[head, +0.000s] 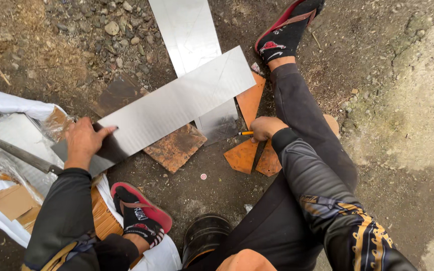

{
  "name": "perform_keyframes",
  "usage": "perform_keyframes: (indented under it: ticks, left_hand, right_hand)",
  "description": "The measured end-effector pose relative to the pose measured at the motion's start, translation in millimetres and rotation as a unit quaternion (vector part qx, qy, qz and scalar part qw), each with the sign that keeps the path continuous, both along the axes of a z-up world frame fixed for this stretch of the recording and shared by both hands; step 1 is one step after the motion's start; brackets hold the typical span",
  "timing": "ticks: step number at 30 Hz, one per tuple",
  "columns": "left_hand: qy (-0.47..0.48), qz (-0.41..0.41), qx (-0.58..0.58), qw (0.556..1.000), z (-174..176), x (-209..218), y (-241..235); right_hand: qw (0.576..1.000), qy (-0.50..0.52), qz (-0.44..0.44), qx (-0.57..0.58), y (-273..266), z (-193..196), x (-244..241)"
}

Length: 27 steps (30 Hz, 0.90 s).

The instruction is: The person sits on the ground and uses a pencil and a triangular template to draw lines on two metal sheets. They repeatedly reposition the template and trace its edges to create angled cut lines on the metal surfaces.

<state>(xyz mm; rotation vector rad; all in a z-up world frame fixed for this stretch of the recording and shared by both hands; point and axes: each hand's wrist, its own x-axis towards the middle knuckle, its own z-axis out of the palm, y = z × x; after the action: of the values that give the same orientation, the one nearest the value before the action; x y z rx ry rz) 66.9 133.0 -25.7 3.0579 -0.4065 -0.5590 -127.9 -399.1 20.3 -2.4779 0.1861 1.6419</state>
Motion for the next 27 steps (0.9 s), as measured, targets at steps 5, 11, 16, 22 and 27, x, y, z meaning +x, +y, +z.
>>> perform_keyframes:
  ticks: [5,11,16,22,27]
  left_hand:
    - [0.026,0.077,-0.034,0.996,-12.0,-10.9,-10.0]
    - [0.090,0.199,-0.057,0.974,-44.3,-72.2,3.8]
    - [0.087,0.241,-0.052,0.965,-47.1,-83.9,-2.9]
    - [0.079,0.325,-0.068,0.940,-58.0,-99.1,-5.7]
    - [0.053,0.363,-0.099,0.925,-89.1,-115.0,-22.8]
  right_hand:
    - [1.000,-0.024,0.000,0.012,7.6,19.3,7.3]
    - [1.000,-0.001,-0.008,0.002,12.3,21.9,0.6]
    - [1.000,0.023,-0.013,0.015,9.1,27.4,16.7]
    - [0.996,0.044,0.070,0.030,13.0,22.4,10.2]
    - [0.995,0.036,0.070,0.066,14.9,5.2,6.1]
